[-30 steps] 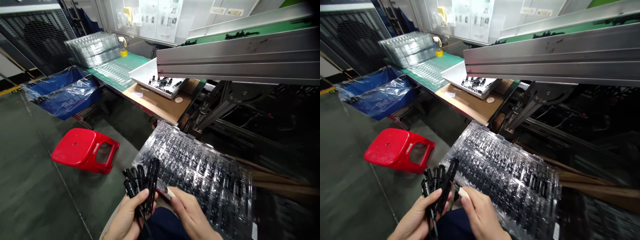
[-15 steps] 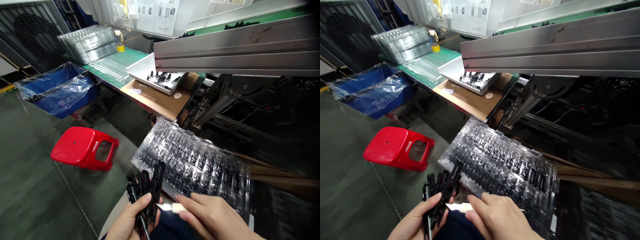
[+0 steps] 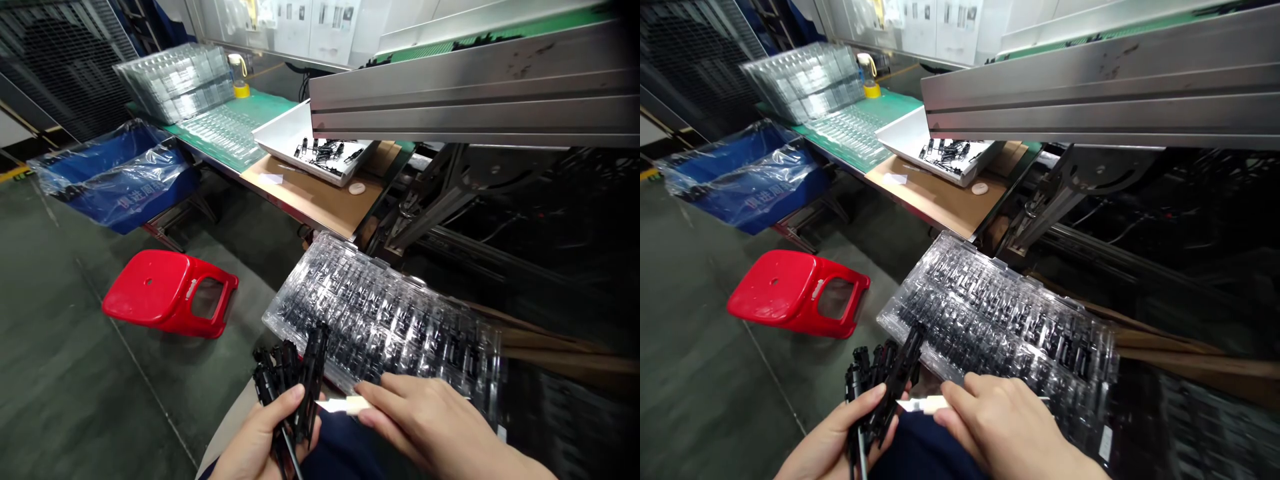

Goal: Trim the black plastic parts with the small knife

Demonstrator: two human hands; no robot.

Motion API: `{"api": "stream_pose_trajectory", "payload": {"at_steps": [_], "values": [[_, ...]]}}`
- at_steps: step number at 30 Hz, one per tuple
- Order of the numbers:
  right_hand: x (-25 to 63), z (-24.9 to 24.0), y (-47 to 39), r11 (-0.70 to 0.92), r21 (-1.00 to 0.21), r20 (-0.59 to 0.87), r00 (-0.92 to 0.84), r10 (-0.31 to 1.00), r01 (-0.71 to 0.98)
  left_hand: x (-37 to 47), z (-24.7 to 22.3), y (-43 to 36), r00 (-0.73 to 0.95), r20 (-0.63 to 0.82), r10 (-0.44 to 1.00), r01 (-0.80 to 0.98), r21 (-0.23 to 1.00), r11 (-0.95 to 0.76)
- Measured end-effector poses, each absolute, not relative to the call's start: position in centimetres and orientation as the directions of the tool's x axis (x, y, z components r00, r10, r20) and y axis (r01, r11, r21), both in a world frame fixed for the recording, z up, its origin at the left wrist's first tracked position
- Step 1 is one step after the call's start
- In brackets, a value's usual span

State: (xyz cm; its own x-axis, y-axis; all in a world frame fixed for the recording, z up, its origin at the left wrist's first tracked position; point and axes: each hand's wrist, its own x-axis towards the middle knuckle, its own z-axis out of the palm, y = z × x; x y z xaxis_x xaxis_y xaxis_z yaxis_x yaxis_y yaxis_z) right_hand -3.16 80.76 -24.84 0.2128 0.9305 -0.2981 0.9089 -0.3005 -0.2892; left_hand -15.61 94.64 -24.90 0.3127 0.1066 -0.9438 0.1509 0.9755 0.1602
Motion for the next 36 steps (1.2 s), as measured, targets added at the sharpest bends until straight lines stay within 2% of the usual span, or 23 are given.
{"api": "stream_pose_trajectory", "payload": {"at_steps": [8,12,13,15,19,22,24,27,29,31,33,34,36], "values": [[-2.7,-25.3,81.0,-0.260,-0.284,-0.232,0.197,0.953,0.923,-15.7,-25.2,94.5,0.298,-0.950,0.092,0.131,0.137,0.982],[-2.5,-25.8,81.1,-0.215,-0.266,-0.031,0.214,0.976,0.940,-16.0,-25.4,94.7,0.320,-0.945,0.074,0.114,0.115,0.987],[-2.5,-26.0,81.2,-0.225,-0.300,0.020,0.242,0.970,0.927,-16.1,-25.4,94.7,0.325,-0.943,0.069,0.107,0.110,0.988],[-2.8,-26.4,81.5,-0.278,-0.448,0.070,0.343,0.937,0.850,-16.2,-25.3,94.9,0.345,-0.937,0.059,0.078,0.092,0.993],[-4.6,-26.4,83.0,-0.313,-0.781,-0.008,0.493,0.870,0.540,-16.0,-24.9,95.0,0.365,-0.931,0.023,0.010,0.028,1.000],[-6.2,-26.4,84.4,-0.244,-0.881,-0.013,0.495,0.869,0.405,-15.7,-24.8,94.8,0.363,-0.930,0.061,-0.031,0.053,0.998],[-7.1,-26.8,85.1,-0.225,-0.873,0.029,0.506,0.862,0.434,-15.6,-25.2,94.6,0.368,-0.924,0.106,-0.064,0.089,0.994],[-7.8,-27.6,85.8,-0.193,-0.786,0.175,0.511,0.842,0.588,-15.6,-26.1,94.3,0.374,-0.917,0.140,-0.088,0.115,0.989],[-8.1,-28.1,85.9,-0.138,-0.735,0.304,0.505,0.808,0.664,-15.6,-26.6,94.4,0.390,-0.912,0.129,-0.088,0.102,0.991],[-8.3,-28.7,85.5,-0.085,-0.737,0.367,0.503,0.782,0.670,-15.7,-26.8,94.7,0.422,-0.902,0.086,-0.070,0.062,0.996],[-8.4,-29.6,84.6,-0.080,-0.770,0.328,0.500,0.801,0.633,-15.9,-26.8,95.3,0.447,-0.893,0.043,-0.057,0.020,0.998],[-8.5,-30.2,84.0,-0.125,-0.785,0.258,0.503,0.825,0.607,-16.0,-26.7,95.6,0.456,-0.890,0.030,-0.062,0.002,0.998],[-8.6,-31.7,82.6,-0.285,-0.805,0.030,0.514,0.857,0.521,-16.2,-26.4,96.2,0.466,-0.884,0.029,-0.095,-0.018,0.995]]}}
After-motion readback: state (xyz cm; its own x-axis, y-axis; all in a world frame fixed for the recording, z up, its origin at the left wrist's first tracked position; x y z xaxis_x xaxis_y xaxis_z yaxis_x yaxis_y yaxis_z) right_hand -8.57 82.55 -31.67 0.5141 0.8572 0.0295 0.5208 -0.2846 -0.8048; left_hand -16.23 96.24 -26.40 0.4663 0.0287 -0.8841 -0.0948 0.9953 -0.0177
